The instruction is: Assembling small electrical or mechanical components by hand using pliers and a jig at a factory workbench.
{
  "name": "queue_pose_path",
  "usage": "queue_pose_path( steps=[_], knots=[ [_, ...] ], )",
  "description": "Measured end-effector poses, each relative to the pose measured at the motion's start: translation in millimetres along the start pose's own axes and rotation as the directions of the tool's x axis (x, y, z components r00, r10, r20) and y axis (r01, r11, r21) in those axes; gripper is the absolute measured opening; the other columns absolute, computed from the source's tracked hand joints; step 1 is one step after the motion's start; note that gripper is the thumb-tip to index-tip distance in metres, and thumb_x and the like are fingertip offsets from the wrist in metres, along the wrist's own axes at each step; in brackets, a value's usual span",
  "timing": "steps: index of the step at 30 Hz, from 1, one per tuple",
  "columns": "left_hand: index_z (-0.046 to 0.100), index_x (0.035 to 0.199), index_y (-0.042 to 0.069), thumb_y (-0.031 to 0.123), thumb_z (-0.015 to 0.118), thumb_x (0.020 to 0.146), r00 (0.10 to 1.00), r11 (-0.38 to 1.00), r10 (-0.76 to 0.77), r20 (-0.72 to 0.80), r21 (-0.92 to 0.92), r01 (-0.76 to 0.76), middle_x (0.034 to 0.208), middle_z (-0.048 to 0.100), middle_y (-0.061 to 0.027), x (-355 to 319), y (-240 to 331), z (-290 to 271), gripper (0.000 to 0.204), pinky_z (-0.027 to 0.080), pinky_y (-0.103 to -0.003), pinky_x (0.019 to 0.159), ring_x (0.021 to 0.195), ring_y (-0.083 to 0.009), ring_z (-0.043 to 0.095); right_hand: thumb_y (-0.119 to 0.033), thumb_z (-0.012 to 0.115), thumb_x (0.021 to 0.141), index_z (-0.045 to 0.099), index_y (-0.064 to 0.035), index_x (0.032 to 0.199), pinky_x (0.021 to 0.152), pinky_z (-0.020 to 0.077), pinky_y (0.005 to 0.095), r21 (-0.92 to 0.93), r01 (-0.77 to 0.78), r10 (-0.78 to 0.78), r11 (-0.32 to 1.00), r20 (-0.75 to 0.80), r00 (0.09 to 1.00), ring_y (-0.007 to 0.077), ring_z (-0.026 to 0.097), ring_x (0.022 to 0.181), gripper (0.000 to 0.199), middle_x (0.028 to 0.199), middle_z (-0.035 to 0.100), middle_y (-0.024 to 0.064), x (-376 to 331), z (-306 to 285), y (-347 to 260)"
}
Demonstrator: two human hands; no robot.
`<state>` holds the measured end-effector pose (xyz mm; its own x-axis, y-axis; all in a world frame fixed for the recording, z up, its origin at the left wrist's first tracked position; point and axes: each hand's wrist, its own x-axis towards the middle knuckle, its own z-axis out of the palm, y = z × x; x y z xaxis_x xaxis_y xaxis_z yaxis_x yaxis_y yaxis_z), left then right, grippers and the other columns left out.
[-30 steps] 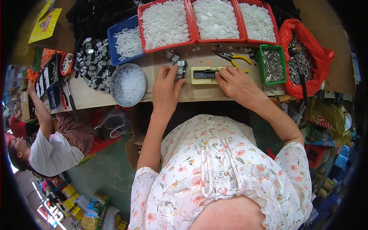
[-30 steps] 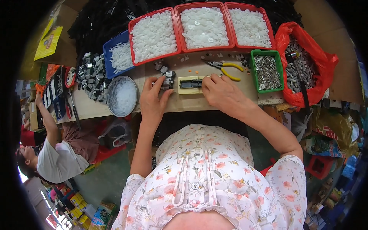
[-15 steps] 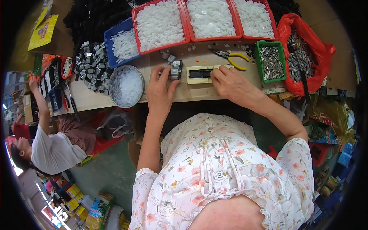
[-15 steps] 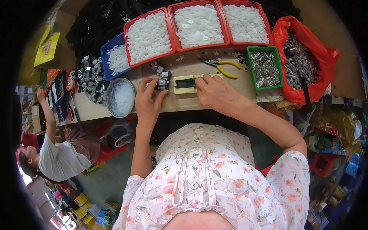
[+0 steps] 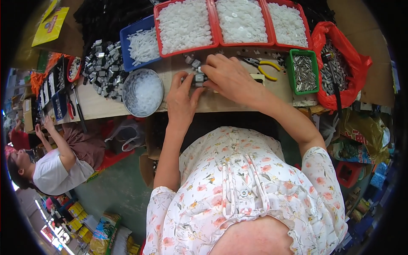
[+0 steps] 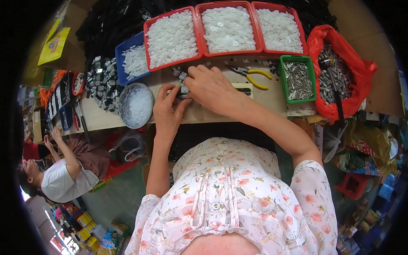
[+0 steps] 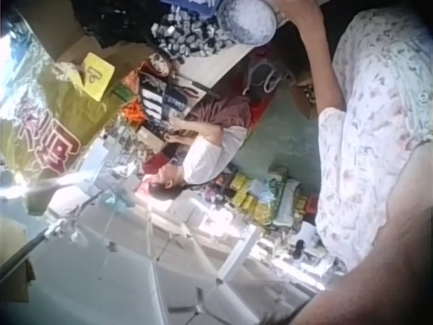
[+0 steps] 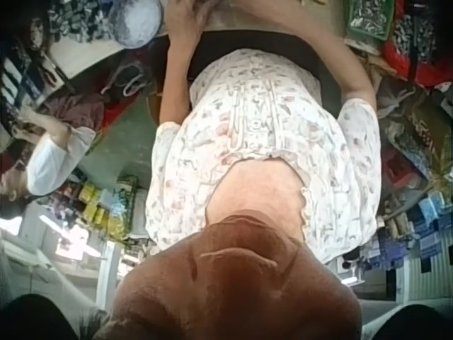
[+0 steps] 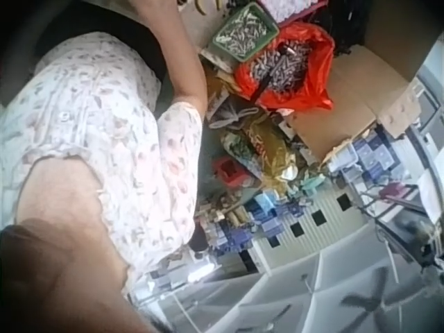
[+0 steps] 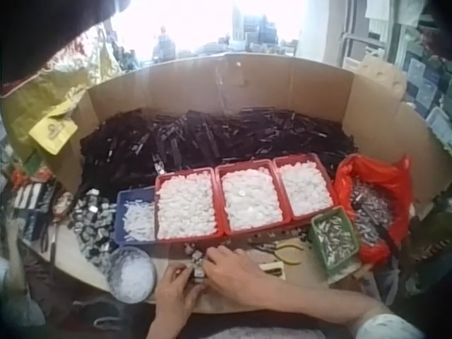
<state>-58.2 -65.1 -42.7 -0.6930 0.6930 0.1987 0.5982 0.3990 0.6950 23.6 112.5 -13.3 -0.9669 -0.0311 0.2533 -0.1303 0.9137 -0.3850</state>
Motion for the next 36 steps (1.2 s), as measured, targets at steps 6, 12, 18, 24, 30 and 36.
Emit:
queue_pose_path(
  steps=[6, 12, 18, 24, 30, 36],
  knots=[
    [0.064, 0.118, -0.002, 0.005, 0.079, 0.078, 1.000, 0.999, -0.018, 0.009, -0.042, 0.018, 0.118, 0.059, -0.0172, 3, -2, 1, 0.043, 0.051, -0.043, 0.079, 0.097, -0.0375, 0.064, -0.017, 0.073, 0.083, 0.064, -0.0058, 0.099, 0.079, 0.0418, 0.0419, -0.016, 0.020, -0.019, 1.000, 0.070, 0.997, 0.0286, 0.057, 0.097, 0.021, 0.098, 0.057, 0.0093, 10, 17, 7],
    [0.066, 0.118, -0.004, 0.003, 0.080, 0.076, 0.987, 0.991, 0.134, -0.084, 0.038, -0.131, 0.115, 0.062, -0.0144, 4, -9, 5, 0.045, 0.052, -0.033, 0.065, 0.073, -0.0228, 0.065, -0.020, 0.065, 0.089, 0.064, -0.0002, 0.094, 0.076, 0.0450, 0.0425, 0.189, -0.081, 0.066, 0.979, 0.083, 0.994, 0.0314, 0.060, 0.089, 0.020, 0.088, 0.059, 0.0137, 16, 4, 14],
    [0.066, 0.126, 0.001, 0.005, 0.080, 0.081, 0.998, 0.985, -0.024, -0.065, -0.173, 0.012, 0.114, 0.063, -0.0078, 4, 14, -11, 0.047, 0.047, -0.022, 0.060, 0.071, -0.0093, 0.060, -0.024, 0.057, 0.097, 0.062, 0.0043, 0.089, 0.067, 0.0456, 0.0430, 0.424, -0.177, 0.117, 0.888, 0.164, 0.980, 0.0353, 0.059, 0.075, 0.030, 0.080, 0.058, 0.0175, 15, -19, 25],
    [0.069, 0.120, 0.000, 0.005, 0.076, 0.087, 0.992, 0.766, -0.104, 0.077, -0.630, 0.129, 0.094, 0.065, -0.0011, 9, 20, 4, 0.034, 0.044, -0.022, 0.061, 0.072, -0.0056, 0.053, -0.024, 0.057, 0.099, 0.062, 0.0041, 0.093, 0.065, 0.0447, 0.0424, 0.484, -0.169, 0.106, 0.858, 0.155, 0.982, 0.0323, 0.060, 0.075, 0.029, 0.082, 0.057, 0.0171, -2, -20, 20],
    [0.070, 0.118, -0.001, 0.008, 0.073, 0.092, 0.955, 0.695, -0.145, 0.259, -0.660, 0.284, 0.091, 0.068, -0.0006, 9, 19, 7, 0.028, 0.047, -0.021, 0.063, 0.071, -0.0051, 0.057, -0.010, 0.067, 0.090, 0.065, -0.0010, 0.109, 0.072, 0.0486, 0.0409, 0.395, -0.020, 0.057, 0.918, -0.083, 0.995, 0.0329, 0.062, 0.083, 0.021, 0.092, 0.060, 0.0142, -27, -31, 10],
    [0.070, 0.120, 0.000, 0.010, 0.071, 0.093, 0.916, 0.584, -0.157, 0.369, -0.713, 0.388, 0.089, 0.068, 0.0005, 11, 24, 12, 0.029, 0.047, -0.021, 0.062, 0.068, -0.0053, 0.056, -0.008, 0.071, 0.085, 0.066, -0.0025, 0.114, 0.074, 0.0495, 0.0415, 0.311, 0.008, 0.027, 0.950, -0.109, 0.994, 0.0329, 0.062, 0.088, 0.030, 0.097, 0.062, 0.0128, -40, -22, 13]
  ],
)
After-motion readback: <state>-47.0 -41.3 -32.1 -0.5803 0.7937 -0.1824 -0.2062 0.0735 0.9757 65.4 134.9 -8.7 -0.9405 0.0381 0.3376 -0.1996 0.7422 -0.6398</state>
